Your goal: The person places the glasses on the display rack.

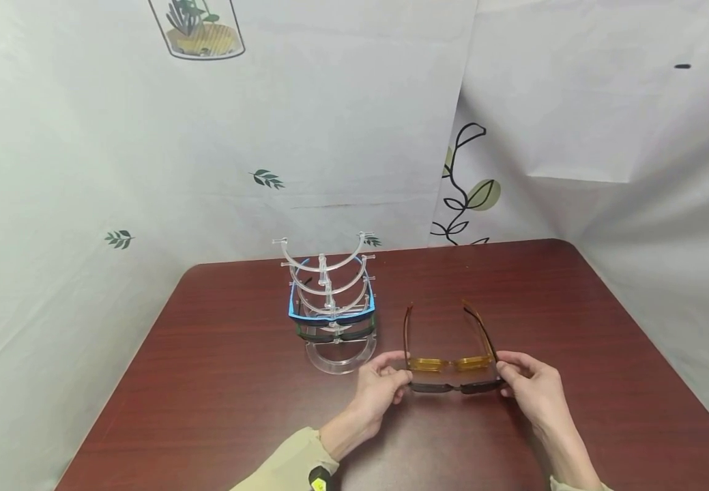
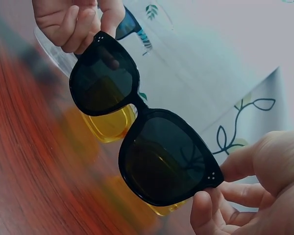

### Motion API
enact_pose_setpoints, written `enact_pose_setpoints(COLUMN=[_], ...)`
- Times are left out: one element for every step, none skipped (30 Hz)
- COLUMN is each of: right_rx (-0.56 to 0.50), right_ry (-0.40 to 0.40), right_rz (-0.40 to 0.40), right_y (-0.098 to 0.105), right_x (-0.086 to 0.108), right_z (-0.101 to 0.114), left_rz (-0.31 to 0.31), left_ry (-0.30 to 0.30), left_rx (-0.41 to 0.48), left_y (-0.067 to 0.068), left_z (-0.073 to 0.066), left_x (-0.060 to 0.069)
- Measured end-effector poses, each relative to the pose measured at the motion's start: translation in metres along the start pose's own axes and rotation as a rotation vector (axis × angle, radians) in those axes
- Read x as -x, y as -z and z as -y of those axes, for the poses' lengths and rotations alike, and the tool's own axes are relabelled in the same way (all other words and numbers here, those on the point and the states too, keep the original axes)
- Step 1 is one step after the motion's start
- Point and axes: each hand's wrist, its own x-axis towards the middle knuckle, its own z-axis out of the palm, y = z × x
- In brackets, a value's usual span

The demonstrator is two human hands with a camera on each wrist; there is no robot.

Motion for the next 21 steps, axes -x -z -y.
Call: enact_pose_setpoints(right_rx=[-0.007,-0.014,-0.024,-0.032,-0.038,-0.04,-0.041,-0.041,-0.04,-0.036,-0.032,-0.03,-0.031,-0.032,-0.033,-0.035,-0.038,-0.042,-0.047,-0.052,-0.059], right_ry=[-0.001,-0.002,-0.003,-0.004,-0.004,-0.006,-0.009,-0.011,-0.014,-0.017,-0.019,-0.022,-0.022,-0.022,-0.02,-0.021,-0.022,-0.021,-0.021,-0.019,-0.02], right_rz=[-0.002,-0.004,-0.007,-0.009,-0.011,-0.011,-0.011,-0.01,-0.009,-0.008,-0.006,-0.006,-0.006,-0.007,-0.008,-0.009,-0.01,-0.013,-0.014,-0.015,-0.016], right_y=[0.0,-0.001,-0.001,-0.001,-0.002,-0.002,-0.002,-0.003,-0.003,-0.003,-0.003,-0.003,-0.003,-0.004,-0.004,-0.004,-0.003,-0.003,-0.003,-0.003,-0.002], right_x=[0.001,0.001,0.002,0.002,0.003,0.004,0.004,0.005,0.005,0.006,0.006,0.007,0.008,0.008,0.008,0.009,0.01,0.011,0.011,0.012,0.013], right_z=[0.0,0.001,0.001,0.002,0.002,0.002,0.003,0.004,0.004,0.005,0.005,0.006,0.007,0.007,0.008,0.009,0.01,0.01,0.011,0.012,0.013], left_rz=[0.002,0.005,0.007,0.008,0.008,0.01,0.01,0.01,0.01,0.012,0.015,0.018,0.021,0.024,0.027,0.029,0.031,0.032,0.034,0.035,0.036], left_ry=[-0.002,-0.005,-0.006,-0.006,-0.005,-0.003,-0.001,0.0,0.002,0.005,0.006,0.006,0.005,0.004,0.003,0.001,-0.002,-0.005,-0.009,-0.014,-0.02], left_rx=[0.0,0.002,0.005,0.008,0.008,0.009,0.008,0.008,0.009,0.011,0.013,0.017,0.02,0.023,0.026,0.024,0.022,0.021,0.017,0.013,0.01], left_y=[0.001,0.002,0.002,0.003,0.003,0.004,0.004,0.005,0.005,0.006,0.007,0.007,0.008,0.008,0.009,0.009,0.009,0.01,0.01,0.01,0.011], left_z=[-0.001,-0.001,-0.002,-0.003,-0.004,-0.004,-0.004,-0.005,-0.005,-0.006,-0.006,-0.006,-0.007,-0.007,-0.008,-0.008,-0.009,-0.009,-0.01,-0.011,-0.012], left_x=[0.0,0.001,0.001,0.001,0.001,0.0,0.0,0.0,0.0,0.0,0.0,0.0,0.001,0.001,0.002,0.002,0.003,0.004,0.005,0.006,0.008])
